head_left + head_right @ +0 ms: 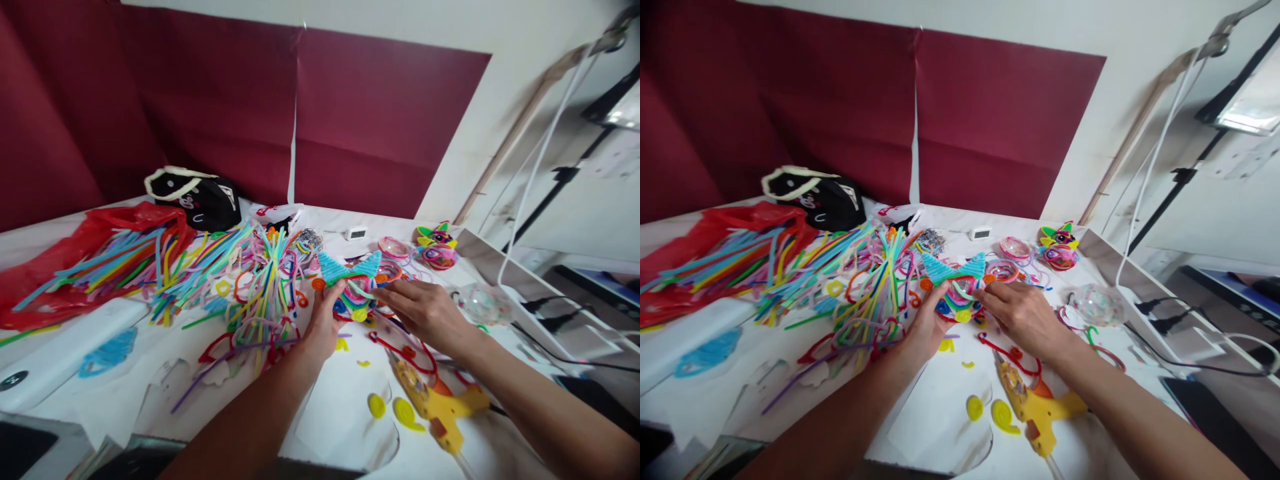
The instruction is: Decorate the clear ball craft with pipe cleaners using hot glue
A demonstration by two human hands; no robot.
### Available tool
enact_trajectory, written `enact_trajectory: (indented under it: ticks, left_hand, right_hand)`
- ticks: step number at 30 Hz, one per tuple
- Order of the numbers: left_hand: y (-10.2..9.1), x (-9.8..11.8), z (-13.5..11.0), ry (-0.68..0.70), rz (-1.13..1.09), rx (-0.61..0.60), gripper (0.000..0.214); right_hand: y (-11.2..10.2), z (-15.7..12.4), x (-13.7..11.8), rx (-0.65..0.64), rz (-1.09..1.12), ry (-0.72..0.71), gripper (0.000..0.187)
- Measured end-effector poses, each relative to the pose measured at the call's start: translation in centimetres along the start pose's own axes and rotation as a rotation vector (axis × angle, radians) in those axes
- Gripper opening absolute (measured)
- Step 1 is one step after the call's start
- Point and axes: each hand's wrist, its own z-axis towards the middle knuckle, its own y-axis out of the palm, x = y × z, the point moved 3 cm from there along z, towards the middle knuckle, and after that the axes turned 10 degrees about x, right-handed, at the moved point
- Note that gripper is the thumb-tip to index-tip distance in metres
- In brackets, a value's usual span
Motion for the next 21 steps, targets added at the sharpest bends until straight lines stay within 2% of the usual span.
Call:
enact_trajectory:
  ticks: [3, 8, 14, 21]
  left_hand:
    - [0.1, 0.3, -0.2, -0.045, -0.019, 0.061, 0.065]
    - [0.3, 0.6, -0.3, -0.036, -0.061, 0.037, 0.062]
    - [0.8, 1.3, -0.7, -0.015, -0.046, -0.034, 0.055]
    - [0.9, 1.5, -0.6, 0.014, -0.053, -0.113, 0.047]
  right_hand:
    - [-0.8, 0.1, 0.3, 0.084, 0.09, 0.117, 0.021]
    - [-3.4, -0.4, 1.6, 0.143, 0.202, 0.347, 0.017]
    - [-5.0, -3.5, 3.2, 0.003, 0.252, 0.648, 0.031]
    - [-4.1, -9.3, 4.8, -0.205, 0.319, 0.881, 0.042]
